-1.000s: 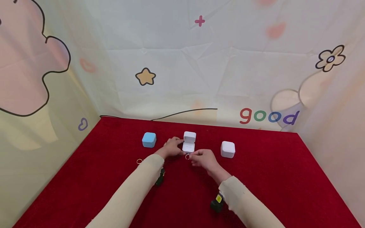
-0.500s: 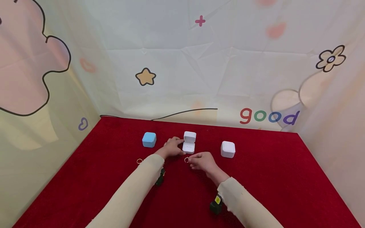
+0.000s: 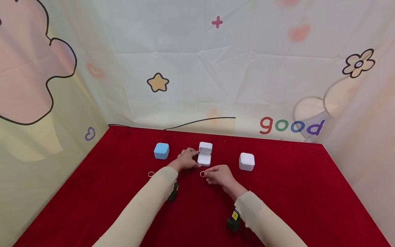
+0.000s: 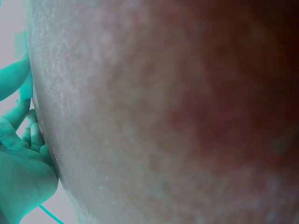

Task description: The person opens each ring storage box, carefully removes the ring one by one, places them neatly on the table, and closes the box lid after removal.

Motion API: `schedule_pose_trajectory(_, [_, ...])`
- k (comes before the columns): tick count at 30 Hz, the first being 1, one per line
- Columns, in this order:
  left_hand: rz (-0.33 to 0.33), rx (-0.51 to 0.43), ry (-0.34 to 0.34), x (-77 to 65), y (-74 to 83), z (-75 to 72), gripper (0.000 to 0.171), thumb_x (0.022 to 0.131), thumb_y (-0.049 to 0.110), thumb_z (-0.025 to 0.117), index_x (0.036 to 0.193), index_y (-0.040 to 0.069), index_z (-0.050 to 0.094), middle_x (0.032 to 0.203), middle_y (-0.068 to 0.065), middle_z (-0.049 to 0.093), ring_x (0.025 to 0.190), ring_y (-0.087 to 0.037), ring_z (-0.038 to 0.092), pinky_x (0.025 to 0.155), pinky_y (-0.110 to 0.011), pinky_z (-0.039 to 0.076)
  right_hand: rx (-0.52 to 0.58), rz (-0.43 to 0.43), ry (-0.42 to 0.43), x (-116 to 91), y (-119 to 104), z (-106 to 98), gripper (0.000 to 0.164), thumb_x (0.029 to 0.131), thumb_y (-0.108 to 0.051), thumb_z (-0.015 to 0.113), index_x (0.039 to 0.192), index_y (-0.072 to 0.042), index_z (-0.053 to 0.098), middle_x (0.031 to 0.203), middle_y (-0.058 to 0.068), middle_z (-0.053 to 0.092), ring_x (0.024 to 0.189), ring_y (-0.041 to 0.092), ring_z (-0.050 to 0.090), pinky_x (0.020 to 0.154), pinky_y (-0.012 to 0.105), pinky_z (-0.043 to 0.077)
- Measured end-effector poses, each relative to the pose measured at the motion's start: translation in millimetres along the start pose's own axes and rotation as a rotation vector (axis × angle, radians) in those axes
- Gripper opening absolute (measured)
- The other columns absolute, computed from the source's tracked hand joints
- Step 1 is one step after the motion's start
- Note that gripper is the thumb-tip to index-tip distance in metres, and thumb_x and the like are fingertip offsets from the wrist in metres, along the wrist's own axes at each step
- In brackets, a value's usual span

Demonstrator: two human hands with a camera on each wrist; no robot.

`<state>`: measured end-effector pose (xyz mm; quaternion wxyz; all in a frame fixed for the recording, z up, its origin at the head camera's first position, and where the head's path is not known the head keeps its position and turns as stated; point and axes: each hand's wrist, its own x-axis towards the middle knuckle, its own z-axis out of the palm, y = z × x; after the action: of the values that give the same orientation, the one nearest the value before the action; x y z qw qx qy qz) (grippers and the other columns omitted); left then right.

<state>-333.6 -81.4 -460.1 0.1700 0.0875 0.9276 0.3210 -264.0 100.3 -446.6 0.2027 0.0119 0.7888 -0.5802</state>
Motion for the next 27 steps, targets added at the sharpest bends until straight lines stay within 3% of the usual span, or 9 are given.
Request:
schedule_pose_trajectory(8, [-0.026, 0.003, -0.004, 15.6, -6.7, 6.8, 0.071, 0.093, 0.025, 0.074, 0.156, 0.012, 0.044, 0.159, -0.011, 0.040, 0.145, -0.030, 0.035, 0.121, -0.048, 0.030, -0.007, 0.012, -0.002, 3.1, 1.4, -0.2, 0.026, 0.097, -0.003, 0.064, 0.113, 0.017, 0.070, 0.083, 0.004, 0.077, 0.063, 0.004, 0.067, 0.066, 0.024, 0.061])
schedule_pose_trajectory(27, [-0.028, 0.015, -0.011, 10.4, -3.2, 3.6, 0.068, 0.094, 0.025, 0.072, 0.156, 0.012, 0.045, 0.158, -0.011, 0.041, 0.143, -0.029, 0.036, 0.119, -0.047, 0.032, -0.092, -0.004, -0.020, 2.1, 1.6, 1.6, 0.024, 0.097, -0.003, 0.063, 0.108, 0.016, 0.072, 0.086, 0.011, 0.078, 0.063, 0.004, 0.066, 0.065, 0.025, 0.061])
